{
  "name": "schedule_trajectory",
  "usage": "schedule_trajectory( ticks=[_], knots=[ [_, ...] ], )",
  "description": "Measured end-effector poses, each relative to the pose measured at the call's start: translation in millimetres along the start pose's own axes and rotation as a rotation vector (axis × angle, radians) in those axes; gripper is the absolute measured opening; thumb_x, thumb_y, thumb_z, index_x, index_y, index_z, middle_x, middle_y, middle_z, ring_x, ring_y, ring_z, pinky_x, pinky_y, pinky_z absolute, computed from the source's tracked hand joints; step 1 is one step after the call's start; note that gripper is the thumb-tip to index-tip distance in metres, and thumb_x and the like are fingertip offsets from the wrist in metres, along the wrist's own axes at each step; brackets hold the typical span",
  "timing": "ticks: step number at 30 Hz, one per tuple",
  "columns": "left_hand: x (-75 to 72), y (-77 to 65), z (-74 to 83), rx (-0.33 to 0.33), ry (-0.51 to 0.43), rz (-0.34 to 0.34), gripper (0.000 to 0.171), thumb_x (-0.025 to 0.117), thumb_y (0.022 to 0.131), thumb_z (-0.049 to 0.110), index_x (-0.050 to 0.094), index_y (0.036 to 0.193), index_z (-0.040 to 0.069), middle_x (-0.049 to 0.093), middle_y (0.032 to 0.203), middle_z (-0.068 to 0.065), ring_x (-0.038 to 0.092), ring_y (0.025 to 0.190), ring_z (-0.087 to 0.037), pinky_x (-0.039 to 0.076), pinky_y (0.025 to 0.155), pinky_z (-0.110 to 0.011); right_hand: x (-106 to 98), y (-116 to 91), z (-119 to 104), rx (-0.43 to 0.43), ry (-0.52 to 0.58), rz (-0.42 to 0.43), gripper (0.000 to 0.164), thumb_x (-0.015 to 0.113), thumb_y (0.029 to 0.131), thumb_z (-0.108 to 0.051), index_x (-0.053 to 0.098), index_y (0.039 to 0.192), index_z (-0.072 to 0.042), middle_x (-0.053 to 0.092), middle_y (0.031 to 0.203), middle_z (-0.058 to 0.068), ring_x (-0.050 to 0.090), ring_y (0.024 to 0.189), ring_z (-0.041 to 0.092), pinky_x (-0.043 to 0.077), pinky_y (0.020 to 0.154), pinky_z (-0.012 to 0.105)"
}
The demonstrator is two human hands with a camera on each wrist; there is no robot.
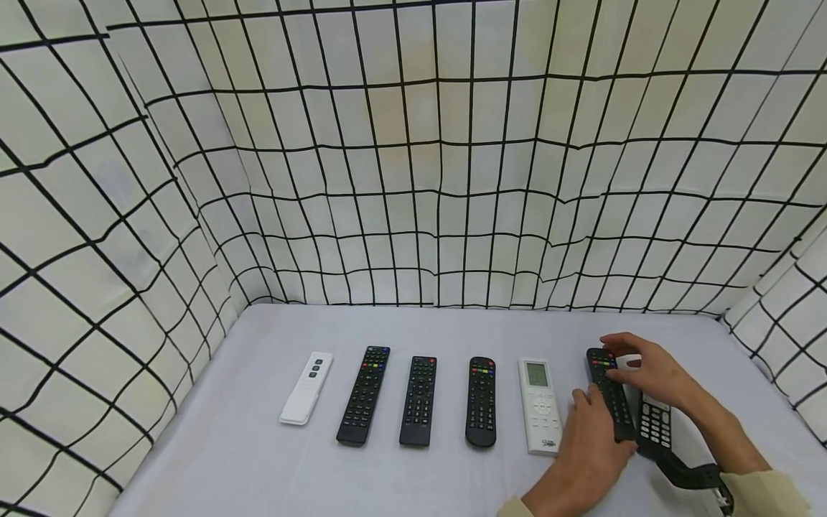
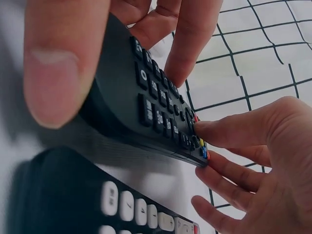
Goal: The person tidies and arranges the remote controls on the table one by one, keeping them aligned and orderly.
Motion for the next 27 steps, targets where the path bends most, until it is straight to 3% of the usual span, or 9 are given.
schedule_trajectory(
  ticks=[10,18,27],
  knots=[
    [-1.2,-6.7,-1.7,0.013,0.112,0.007,0.093,0.091,0.080,0.040,0.044,0.154,0.010,0.055,0.145,-0.006,0.063,0.116,-0.005,0.057,0.095,-0.022,9.5,-2.0,-2.9,-0.011,0.044,-0.027,0.061,0.080,0.089,-0.012,0.054,0.141,0.006,0.063,0.135,0.030,0.064,0.119,0.045,0.060,0.090,0.047],
    [1.9,-7.5,-4.0,-0.027,0.188,0.000,0.093,0.091,0.078,0.046,0.047,0.152,0.011,0.056,0.147,-0.005,0.066,0.117,-0.007,0.058,0.094,-0.022,14.6,-4.5,-5.0,-0.021,0.062,-0.047,0.060,0.080,0.089,-0.013,0.055,0.140,0.005,0.064,0.135,0.030,0.065,0.119,0.044,0.057,0.084,0.022],
    [-1.7,-10.0,-4.8,0.000,0.213,-0.006,0.091,0.088,0.082,0.043,0.045,0.153,0.006,0.054,0.143,-0.009,0.067,0.118,-0.010,0.059,0.092,-0.023,19.2,-3.7,-8.7,-0.025,0.076,-0.051,0.059,0.080,0.089,-0.011,0.055,0.140,0.005,0.063,0.137,0.030,0.064,0.120,0.044,0.059,0.086,0.025]
  ],
)
Point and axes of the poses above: each hand's wrist, its own y-axis towards the middle knuckle, its own x-axis out of the palm, z = x × y, the point moved 7 cm from there along y, towards the middle knuckle
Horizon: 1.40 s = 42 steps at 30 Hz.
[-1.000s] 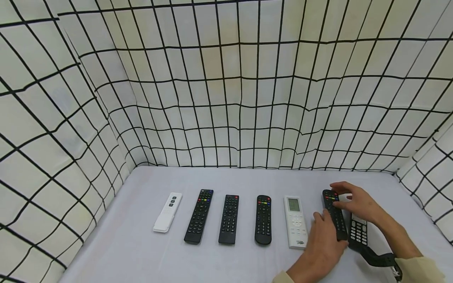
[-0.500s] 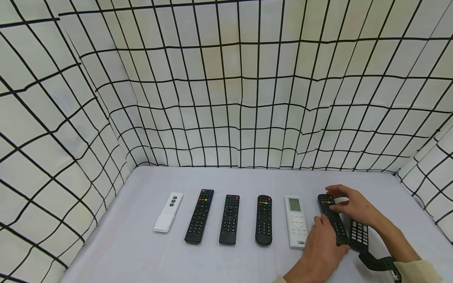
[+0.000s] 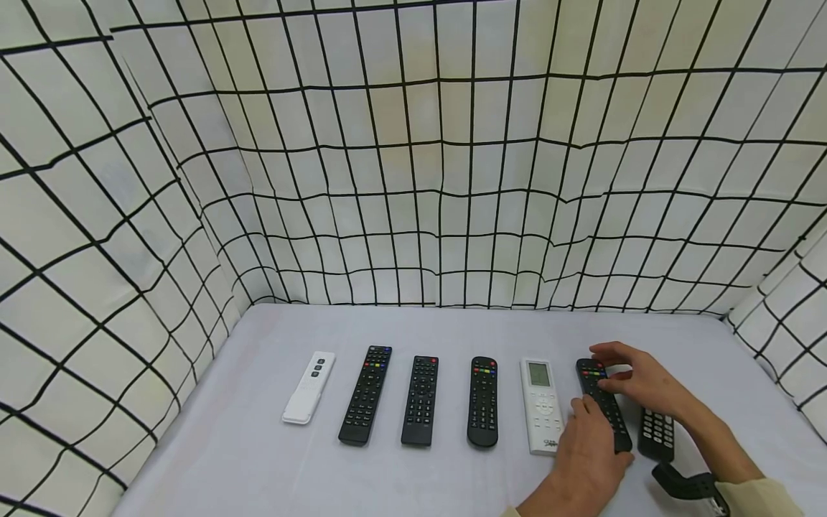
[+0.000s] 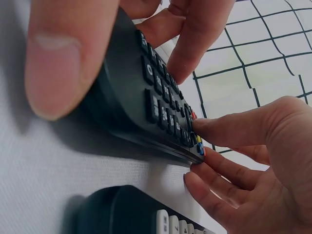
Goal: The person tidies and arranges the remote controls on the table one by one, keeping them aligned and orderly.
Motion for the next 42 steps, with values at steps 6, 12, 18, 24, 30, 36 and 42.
schedule_trajectory(
  ticks=[6,12,18,24,30,36,42],
  knots=[
    [-0.5,-0.2,-0.3,-0.002,-0.009,-0.006,0.091,0.088,0.083,0.042,0.044,0.153,0.005,0.054,0.138,-0.010,0.067,0.112,-0.011,0.060,0.088,-0.023,2.6,0.6,1.7,0.014,0.002,-0.006,0.059,0.080,0.089,-0.012,0.055,0.140,0.005,0.063,0.136,0.029,0.064,0.120,0.044,0.061,0.090,0.044],
    [-0.4,-0.4,-0.2,-0.014,-0.009,-0.003,0.092,0.088,0.083,0.042,0.043,0.153,0.004,0.052,0.131,-0.010,0.065,0.104,-0.012,0.060,0.083,-0.023,4.1,-0.1,2.3,0.014,0.011,-0.006,0.058,0.080,0.089,-0.011,0.055,0.140,0.006,0.063,0.136,0.029,0.063,0.120,0.044,0.060,0.092,0.047],
    [-4.2,-2.5,3.2,-0.006,0.025,0.015,0.093,0.090,0.079,0.045,0.047,0.151,0.006,0.049,0.138,-0.010,0.063,0.111,-0.014,0.060,0.084,-0.024,-6.4,-3.8,2.8,0.007,-0.021,0.034,0.054,0.077,0.093,-0.010,0.056,0.140,0.005,0.063,0.137,0.028,0.062,0.121,0.046,0.059,0.092,0.051],
    [-11.1,-7.3,11.1,0.041,0.168,0.108,0.089,0.089,0.075,0.056,0.056,0.144,0.009,0.049,0.137,-0.006,0.058,0.106,-0.010,0.059,0.078,-0.023,-27.4,-10.5,6.9,0.036,-0.079,0.113,0.049,0.072,0.098,-0.014,0.056,0.140,0.004,0.064,0.134,0.029,0.063,0.119,0.046,0.061,0.089,0.045],
    [-12.7,-10.7,23.4,0.134,0.265,0.202,0.079,0.086,0.077,0.061,0.061,0.134,0.013,0.050,0.127,0.000,0.055,0.111,-0.006,0.055,0.080,-0.014,-47.4,-20.5,17.8,0.064,-0.105,0.186,0.044,0.069,0.101,-0.020,0.059,0.138,0.002,0.066,0.132,0.029,0.060,0.102,-0.011,0.053,0.078,0.013],
    [-5.7,-10.6,32.8,0.181,0.176,0.171,0.063,0.086,0.082,0.051,0.062,0.129,0.016,0.048,0.122,0.004,0.053,0.111,-0.002,0.054,0.085,-0.014,-60.7,-31.0,35.4,0.114,-0.133,0.221,0.041,0.066,0.103,-0.022,0.060,0.136,0.001,0.066,0.130,0.030,0.068,0.109,0.023,0.049,0.072,0.018],
    [2.3,-10.7,41.5,0.236,0.151,0.150,0.057,0.085,0.086,0.044,0.061,0.130,0.016,0.051,0.118,0.005,0.054,0.105,0.002,0.052,0.084,-0.011,-65.7,-41.1,50.1,0.167,-0.139,0.228,0.041,0.064,0.104,-0.025,0.061,0.134,0.002,0.067,0.129,0.031,0.065,0.102,0.005,0.046,0.070,0.019]
  ],
)
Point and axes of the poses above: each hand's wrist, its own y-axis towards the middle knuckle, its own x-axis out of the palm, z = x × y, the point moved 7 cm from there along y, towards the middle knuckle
